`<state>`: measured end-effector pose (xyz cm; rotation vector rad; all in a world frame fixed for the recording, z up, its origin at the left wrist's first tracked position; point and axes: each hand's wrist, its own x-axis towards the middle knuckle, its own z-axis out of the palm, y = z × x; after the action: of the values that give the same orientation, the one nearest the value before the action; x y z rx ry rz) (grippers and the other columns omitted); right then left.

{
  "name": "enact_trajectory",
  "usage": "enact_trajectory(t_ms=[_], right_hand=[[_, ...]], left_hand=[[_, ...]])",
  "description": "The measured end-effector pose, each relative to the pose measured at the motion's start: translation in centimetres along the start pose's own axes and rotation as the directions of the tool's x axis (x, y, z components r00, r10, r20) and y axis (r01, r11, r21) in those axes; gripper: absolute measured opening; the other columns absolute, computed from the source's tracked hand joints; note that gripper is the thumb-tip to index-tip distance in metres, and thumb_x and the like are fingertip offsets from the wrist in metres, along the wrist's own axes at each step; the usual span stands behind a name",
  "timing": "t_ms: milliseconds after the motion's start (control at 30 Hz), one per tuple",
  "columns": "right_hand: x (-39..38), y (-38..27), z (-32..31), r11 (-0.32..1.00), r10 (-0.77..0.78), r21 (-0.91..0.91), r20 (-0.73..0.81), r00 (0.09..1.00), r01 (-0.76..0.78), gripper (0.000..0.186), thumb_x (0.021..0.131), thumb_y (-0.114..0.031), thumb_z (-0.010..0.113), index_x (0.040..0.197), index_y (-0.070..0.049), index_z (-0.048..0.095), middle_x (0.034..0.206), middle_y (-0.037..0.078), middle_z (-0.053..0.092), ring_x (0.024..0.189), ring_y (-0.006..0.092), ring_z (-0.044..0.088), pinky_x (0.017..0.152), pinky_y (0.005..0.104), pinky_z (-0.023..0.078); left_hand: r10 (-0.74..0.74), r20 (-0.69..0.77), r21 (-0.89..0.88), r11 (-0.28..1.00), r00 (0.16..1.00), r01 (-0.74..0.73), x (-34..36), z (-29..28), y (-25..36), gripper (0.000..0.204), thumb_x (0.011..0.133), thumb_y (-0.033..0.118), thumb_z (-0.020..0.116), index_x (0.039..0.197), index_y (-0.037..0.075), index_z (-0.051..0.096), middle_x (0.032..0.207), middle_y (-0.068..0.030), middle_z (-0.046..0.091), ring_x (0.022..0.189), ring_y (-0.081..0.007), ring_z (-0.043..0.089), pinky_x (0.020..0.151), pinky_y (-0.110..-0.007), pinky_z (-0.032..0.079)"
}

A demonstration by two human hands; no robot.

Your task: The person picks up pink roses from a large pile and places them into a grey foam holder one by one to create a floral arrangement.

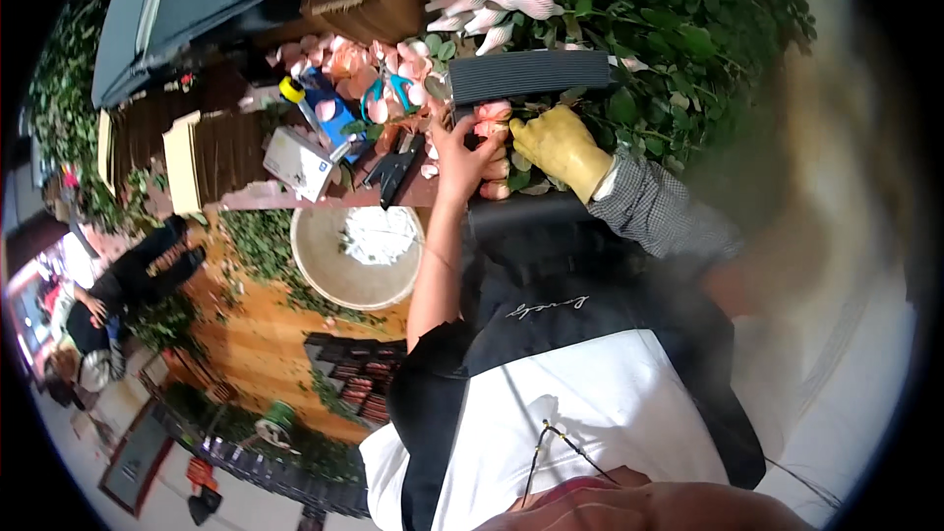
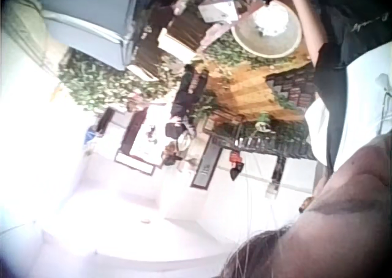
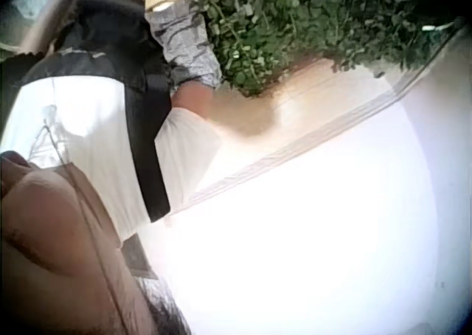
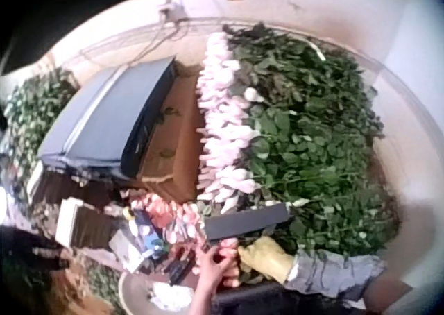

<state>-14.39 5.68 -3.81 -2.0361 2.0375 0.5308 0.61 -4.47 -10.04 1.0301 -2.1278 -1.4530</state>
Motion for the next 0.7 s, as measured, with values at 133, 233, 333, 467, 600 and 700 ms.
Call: enact_trajectory(t_ms=[133,233,333,467,600,700], right_hand=[[-2.7,0.1,-4.1,0.925,0.180,0.377,-0.335,0.925,-0.043,0.029,0.090,-0.026,0.063,0.117,-0.016,0.068,0.089,0.006,0.072,0.073,0.0271,0.067,0.070,0.0403,0.053],[-1.8,0.6,-2.2,0.871,0.303,0.488,-0.431,0.850,-0.063,0.028,0.093,-0.028,0.059,0.117,-0.015,0.065,0.088,0.009,0.071,0.076,0.0288,0.068,0.070,0.0422,0.053],[-0.5,-0.1,-0.8,0.913,0.261,0.394,-0.369,0.892,-0.104,0.037,0.092,-0.022,0.057,0.127,-0.016,0.061,0.107,0.007,0.069,0.094,0.0257,0.068,0.078,0.0402,0.054],[0.7,-2.3,-0.3,0.961,0.246,0.177,-0.196,0.949,-0.212,0.045,0.094,-0.018,0.048,0.139,-0.015,0.053,0.123,0.008,0.065,0.105,0.0215,0.066,0.094,0.0364,0.047],[-0.9,-1.3,-1.0,0.881,0.293,0.455,-0.315,0.903,-0.127,0.045,0.092,-0.016,0.054,0.136,-0.012,0.055,0.125,0.010,0.064,0.106,0.0246,0.066,0.092,0.0382,0.049],[-6.0,0.0,-3.2,0.423,0.239,0.833,-0.483,0.842,0.358,0.049,0.092,-0.014,0.063,0.139,-0.006,0.053,0.134,0.015,0.059,0.122,0.0308,0.058,0.103,0.0403,0.046]], left_hand=[[-0.016,-0.059,0.023,1.000,0.998,0.018,-0.8,0.6,-1.6,0.045,0.079,0.026,0.084,0.113,0.002,0.068,0.138,-0.0248,0.040,0.130,-0.0394,0.044,0.108,-0.043,0.038],[-0.015,-0.026,0.032,0.999,1.000,0.016,-0.9,1.0,-0.7,0.045,0.079,0.025,0.083,0.114,0.002,0.068,0.137,-0.0247,0.042,0.128,-0.0386,0.047,0.106,-0.042,0.041],[-0.019,-0.010,0.048,0.999,1.000,0.019,-1.1,0.5,-0.5,0.044,0.079,0.024,0.083,0.115,0.003,0.068,0.135,-0.0245,0.044,0.127,-0.0380,0.048,0.104,-0.041,0.042],[-0.059,0.013,0.022,0.998,0.998,0.058,-0.8,0.6,-1.0,0.040,0.082,0.024,0.081,0.114,0.004,0.068,0.138,-0.0245,0.043,0.129,-0.0365,0.047,0.105,-0.040,0.042],[-0.018,0.023,0.150,0.989,1.000,0.015,-0.4,0.5,-1.4,0.042,0.084,0.027,0.079,0.116,0.003,0.066,0.146,-0.0255,0.037,0.134,-0.0363,0.044,0.108,-0.040,0.040],[-0.113,0.097,0.033,0.993,0.989,0.110,-0.1,-0.7,-1.5,0.045,0.083,0.031,0.080,0.116,0.003,0.066,0.141,-0.0239,0.042,0.130,-0.0350,0.046,0.106,-0.039,0.040]])
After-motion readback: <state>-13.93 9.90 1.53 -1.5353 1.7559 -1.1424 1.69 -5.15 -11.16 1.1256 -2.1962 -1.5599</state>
